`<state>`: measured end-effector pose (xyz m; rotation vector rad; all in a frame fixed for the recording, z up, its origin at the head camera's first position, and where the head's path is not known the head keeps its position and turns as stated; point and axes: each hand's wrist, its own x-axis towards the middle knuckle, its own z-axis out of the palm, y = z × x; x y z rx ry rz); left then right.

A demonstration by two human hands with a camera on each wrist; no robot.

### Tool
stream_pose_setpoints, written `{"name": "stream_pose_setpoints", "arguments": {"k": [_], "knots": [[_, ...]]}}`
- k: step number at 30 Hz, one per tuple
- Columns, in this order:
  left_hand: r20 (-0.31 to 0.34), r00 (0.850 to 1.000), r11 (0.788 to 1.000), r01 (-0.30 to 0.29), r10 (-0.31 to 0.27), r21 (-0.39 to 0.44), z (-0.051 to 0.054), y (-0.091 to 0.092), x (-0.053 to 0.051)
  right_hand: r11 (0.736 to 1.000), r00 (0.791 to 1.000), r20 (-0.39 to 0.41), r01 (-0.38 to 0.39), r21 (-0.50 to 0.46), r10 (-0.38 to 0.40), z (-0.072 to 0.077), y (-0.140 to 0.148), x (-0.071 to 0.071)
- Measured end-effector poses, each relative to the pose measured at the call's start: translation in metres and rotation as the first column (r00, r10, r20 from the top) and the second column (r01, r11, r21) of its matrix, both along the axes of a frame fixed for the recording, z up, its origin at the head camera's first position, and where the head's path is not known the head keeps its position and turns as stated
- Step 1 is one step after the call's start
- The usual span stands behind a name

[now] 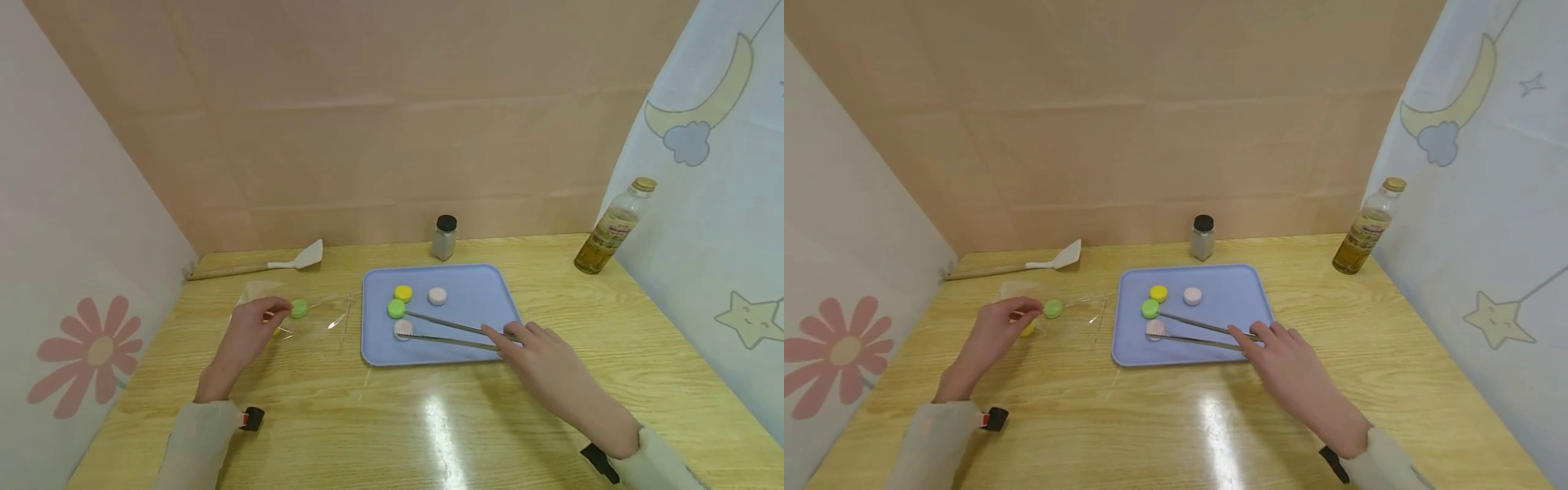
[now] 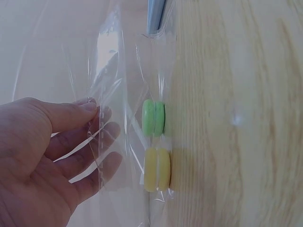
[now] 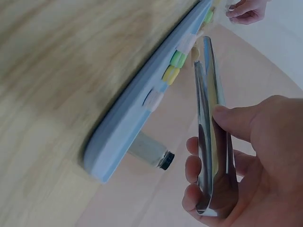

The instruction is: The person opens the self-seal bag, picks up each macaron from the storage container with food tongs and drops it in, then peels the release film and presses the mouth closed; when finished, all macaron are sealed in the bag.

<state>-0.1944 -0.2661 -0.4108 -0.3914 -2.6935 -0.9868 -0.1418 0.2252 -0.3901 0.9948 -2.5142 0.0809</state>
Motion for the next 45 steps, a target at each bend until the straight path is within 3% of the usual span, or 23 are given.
{"name": "stream_pose_setpoints", "arguments": {"k": [8, 16, 26, 36, 45], "knots": [[0.009, 1.0, 1.0, -0.005, 0.005, 0.001, 0.001, -0.001, 0.001, 1.0, 0.999, 0.025, 0.026, -0.002, -0.026, -0.008, 0.015, 0.007], [-0.005, 1.0, 1.0, 0.0, 0.0, -0.002, -0.002, -0.002, 0.002, 0.999, 0.998, 0.054, 0.023, 0.041, -0.025, -0.013, 0.01, 0.005], [-0.007, 1.0, 1.0, -0.001, 0.001, 0.007, -0.001, -0.001, 0.001, 1.0, 0.997, 0.074, 0.002, 0.019, -0.003, -0.02, -0.002, -0.002], [-0.004, 1.0, 1.0, -0.003, 0.003, 0.003, 0.0, -0.001, 0.001, 0.999, 0.998, 0.046, -0.038, -0.035, 0.04, -0.025, -0.007, -0.007], [-0.001, 1.0, 1.0, 0.004, -0.004, -0.001, 0.001, -0.001, 0.0, 0.999, 0.999, 0.023, -0.033, 0.007, 0.033, -0.023, -0.009, -0.007]]}}
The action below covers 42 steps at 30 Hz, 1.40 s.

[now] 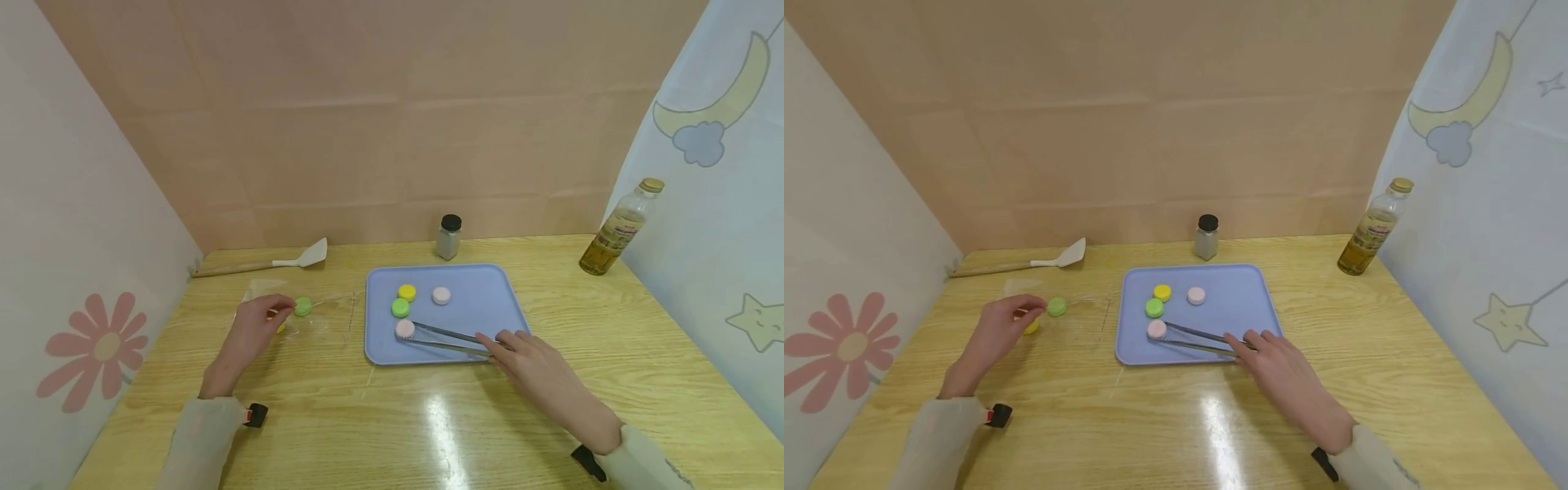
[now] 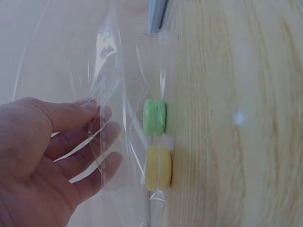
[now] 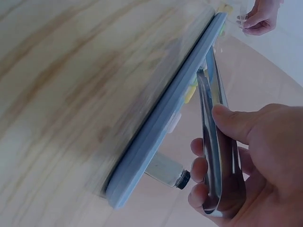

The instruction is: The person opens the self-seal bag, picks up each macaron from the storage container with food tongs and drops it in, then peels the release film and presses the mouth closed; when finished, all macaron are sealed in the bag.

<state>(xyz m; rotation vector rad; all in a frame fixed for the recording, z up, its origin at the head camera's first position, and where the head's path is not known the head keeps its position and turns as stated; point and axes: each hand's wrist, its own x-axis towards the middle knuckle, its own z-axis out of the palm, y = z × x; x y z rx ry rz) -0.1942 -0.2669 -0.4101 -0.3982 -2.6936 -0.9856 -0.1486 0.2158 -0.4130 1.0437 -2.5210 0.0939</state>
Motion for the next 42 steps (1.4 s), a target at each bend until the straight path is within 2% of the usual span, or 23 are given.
{"name": "stream_pose_setpoints", "arguments": {"k": [7, 13, 18, 32, 42], "knots": [[-0.004, 1.0, 1.0, 0.005, -0.005, 0.006, -0.001, 0.001, -0.001, 1.0, 1.0, -0.001, -0.023, 0.0, 0.023, 0.003, -0.003, -0.001], [0.004, 1.0, 1.0, -0.003, 0.003, 0.007, -0.001, 0.0, 0.0, 0.999, 0.999, -0.012, -0.046, -0.002, 0.046, 0.01, -0.023, -0.007], [0.013, 1.0, 1.0, -0.002, 0.002, 0.013, 0.0, -0.001, 0.0, 0.998, 0.998, -0.025, -0.063, -0.021, 0.062, 0.01, -0.046, -0.02], [0.018, 1.0, 1.0, 0.006, -0.006, 0.007, -0.002, 0.0, -0.003, 0.993, 0.993, -0.02, -0.118, 0.029, 0.119, 0.004, -0.099, -0.055], [0.012, 1.0, 1.0, 0.004, -0.004, 0.0, 0.0, 0.0, -0.002, 0.98, 0.983, -0.044, -0.174, 0.099, 0.179, 0.004, -0.134, -0.067]]}}
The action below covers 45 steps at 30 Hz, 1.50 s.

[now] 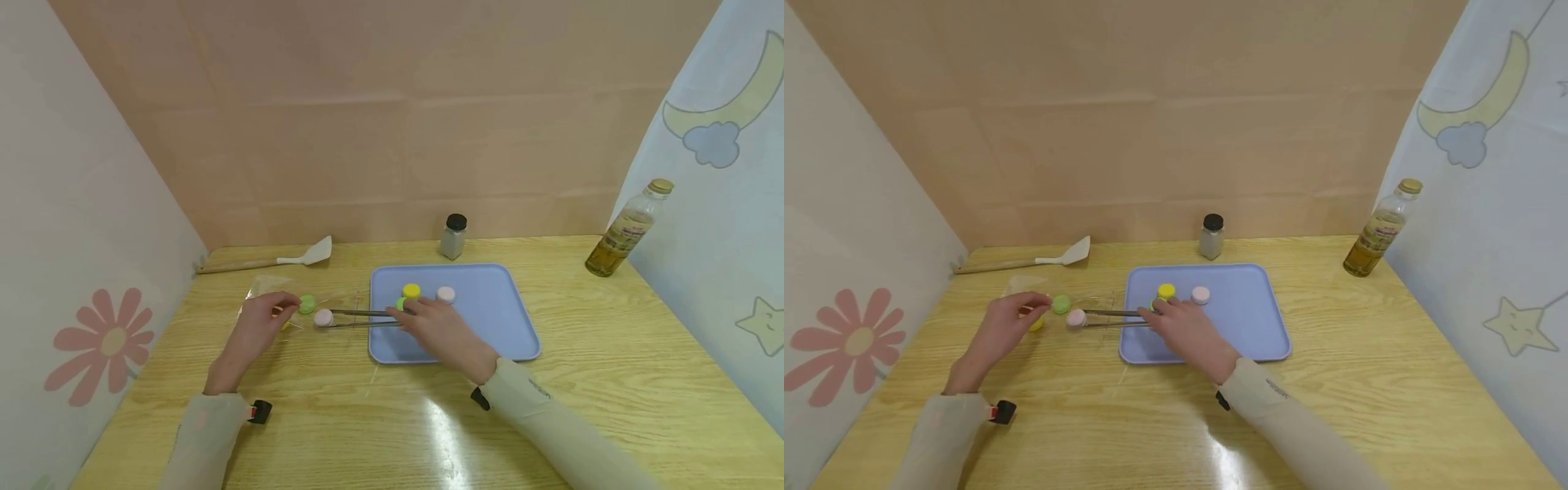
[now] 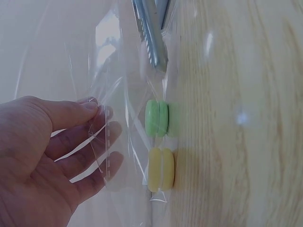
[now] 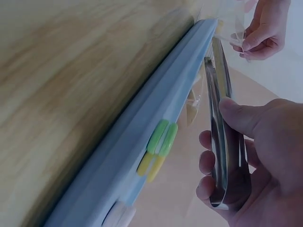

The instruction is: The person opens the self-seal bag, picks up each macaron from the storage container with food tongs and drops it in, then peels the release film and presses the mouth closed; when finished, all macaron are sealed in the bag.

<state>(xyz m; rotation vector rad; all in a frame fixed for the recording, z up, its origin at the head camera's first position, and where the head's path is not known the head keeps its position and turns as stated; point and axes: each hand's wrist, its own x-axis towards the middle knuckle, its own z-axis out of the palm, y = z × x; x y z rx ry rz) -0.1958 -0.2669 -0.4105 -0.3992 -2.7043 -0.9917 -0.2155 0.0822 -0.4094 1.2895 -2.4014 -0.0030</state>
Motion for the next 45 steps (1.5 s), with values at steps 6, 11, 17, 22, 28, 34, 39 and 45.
{"name": "stream_pose_setpoints", "arguments": {"k": [6, 11, 17, 22, 28, 34, 39, 45], "knots": [[-0.011, 1.0, 1.0, 0.001, -0.001, 0.003, 0.001, 0.001, 0.0, 0.999, 0.999, -0.012, -0.037, -0.001, 0.037, -0.004, -0.017, -0.004], [-0.022, 1.0, 1.0, 0.009, -0.009, 0.007, 0.0, 0.002, 0.0, 0.999, 0.999, 0.015, -0.042, -0.005, 0.042, -0.005, -0.029, -0.006], [-0.03, 1.0, 1.0, 0.011, -0.01, 0.014, 0.0, 0.003, 0.0, 0.999, 0.999, 0.033, -0.039, 0.012, 0.038, -0.003, -0.041, -0.005], [-0.03, 1.0, 1.0, 0.008, -0.008, 0.015, 0.0, 0.003, -0.001, 0.999, 0.998, 0.041, -0.039, 0.024, 0.038, -0.001, -0.047, -0.003], [-0.026, 1.0, 1.0, 0.007, -0.007, 0.018, -0.001, 0.003, -0.001, 0.999, 0.996, 0.075, -0.039, 0.023, 0.037, 0.001, -0.05, -0.003], [-0.032, 0.999, 1.0, 0.015, -0.014, 0.023, -0.001, 0.003, -0.001, 0.999, 0.991, 0.125, -0.045, 0.018, 0.043, 0.005, -0.049, -0.002], [-0.035, 0.999, 1.0, 0.017, -0.017, 0.024, -0.002, 0.004, -0.002, 0.997, 0.99, 0.135, -0.057, 0.042, 0.051, 0.005, -0.051, -0.002], [-0.045, 0.999, 1.0, 0.018, -0.017, 0.013, -0.001, 0.005, -0.001, 0.996, 0.992, 0.112, -0.065, 0.06, 0.058, 0.003, -0.053, 0.0]]}}
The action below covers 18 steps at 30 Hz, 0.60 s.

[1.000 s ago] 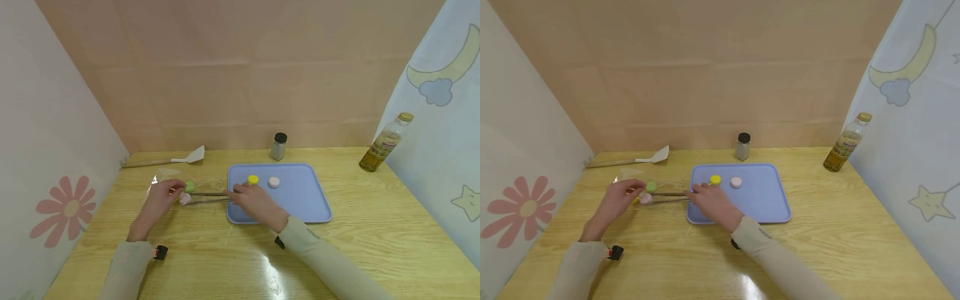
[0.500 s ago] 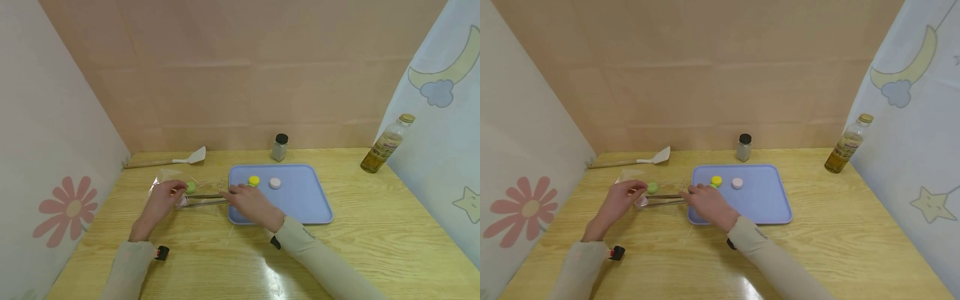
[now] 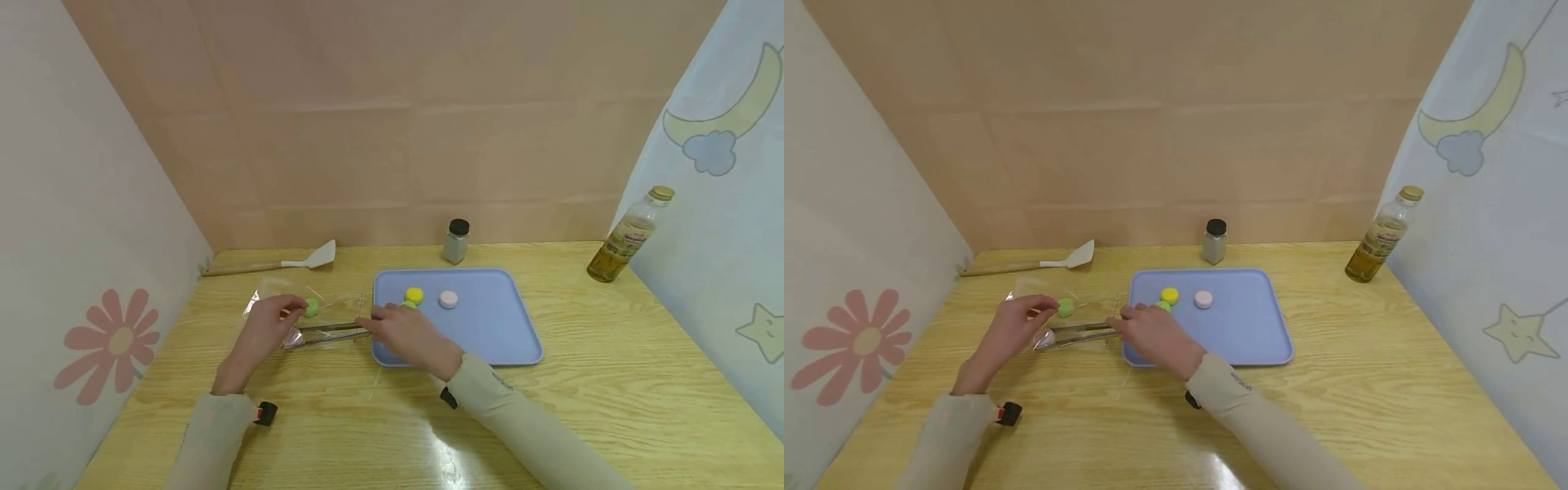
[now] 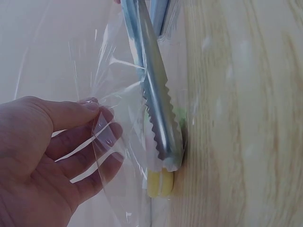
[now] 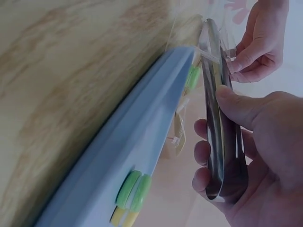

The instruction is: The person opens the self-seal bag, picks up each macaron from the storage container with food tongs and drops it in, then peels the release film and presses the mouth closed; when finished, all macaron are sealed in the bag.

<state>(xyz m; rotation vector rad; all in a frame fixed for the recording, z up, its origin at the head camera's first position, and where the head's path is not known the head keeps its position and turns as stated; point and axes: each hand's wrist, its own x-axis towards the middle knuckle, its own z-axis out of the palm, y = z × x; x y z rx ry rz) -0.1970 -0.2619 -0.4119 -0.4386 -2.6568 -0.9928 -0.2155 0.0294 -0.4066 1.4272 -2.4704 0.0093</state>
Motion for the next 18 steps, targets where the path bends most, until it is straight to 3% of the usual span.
{"name": "stream_pose_setpoints", "arguments": {"k": [8, 18], "knots": [[0.024, 1.0, 1.0, -0.01, 0.01, 0.006, 0.002, 0.0, 0.001, 1.0, 1.0, -0.03, -0.003, -0.028, 0.002, 0.002, 0.005, 0.002], [0.021, 1.0, 1.0, -0.008, 0.008, 0.001, 0.0, 0.0, 0.002, 0.996, 0.994, -0.105, -0.013, -0.087, 0.004, 0.006, 0.034, 0.006]]}}
